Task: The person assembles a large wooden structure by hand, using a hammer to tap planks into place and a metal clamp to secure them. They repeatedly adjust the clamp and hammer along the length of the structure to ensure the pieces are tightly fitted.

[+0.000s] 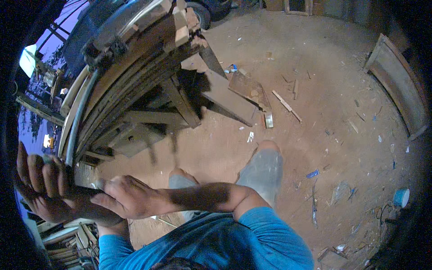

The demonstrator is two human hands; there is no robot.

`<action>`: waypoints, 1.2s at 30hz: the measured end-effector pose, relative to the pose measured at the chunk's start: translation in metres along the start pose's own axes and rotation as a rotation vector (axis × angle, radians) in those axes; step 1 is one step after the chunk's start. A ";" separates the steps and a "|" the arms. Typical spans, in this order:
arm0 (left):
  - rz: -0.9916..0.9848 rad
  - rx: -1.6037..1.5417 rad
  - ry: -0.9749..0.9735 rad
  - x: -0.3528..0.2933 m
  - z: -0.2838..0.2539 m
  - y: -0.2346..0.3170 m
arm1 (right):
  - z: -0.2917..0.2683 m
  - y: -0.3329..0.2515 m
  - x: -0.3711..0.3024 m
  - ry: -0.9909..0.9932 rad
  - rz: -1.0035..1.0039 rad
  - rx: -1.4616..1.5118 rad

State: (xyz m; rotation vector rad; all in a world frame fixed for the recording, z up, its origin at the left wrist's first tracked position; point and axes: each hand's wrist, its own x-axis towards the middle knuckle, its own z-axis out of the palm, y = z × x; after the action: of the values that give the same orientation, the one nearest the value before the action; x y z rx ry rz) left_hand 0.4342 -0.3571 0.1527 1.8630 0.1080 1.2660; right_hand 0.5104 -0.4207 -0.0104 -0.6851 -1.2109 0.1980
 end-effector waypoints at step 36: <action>-0.033 -0.582 -0.368 0.001 -0.009 -0.015 | -0.007 0.004 0.000 -0.171 0.063 0.078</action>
State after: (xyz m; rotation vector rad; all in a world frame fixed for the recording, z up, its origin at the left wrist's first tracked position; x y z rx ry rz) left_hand 0.4326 -0.3420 0.1443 1.5347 -0.3875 0.7966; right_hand 0.5176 -0.4201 -0.0143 -0.6490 -1.3381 0.3605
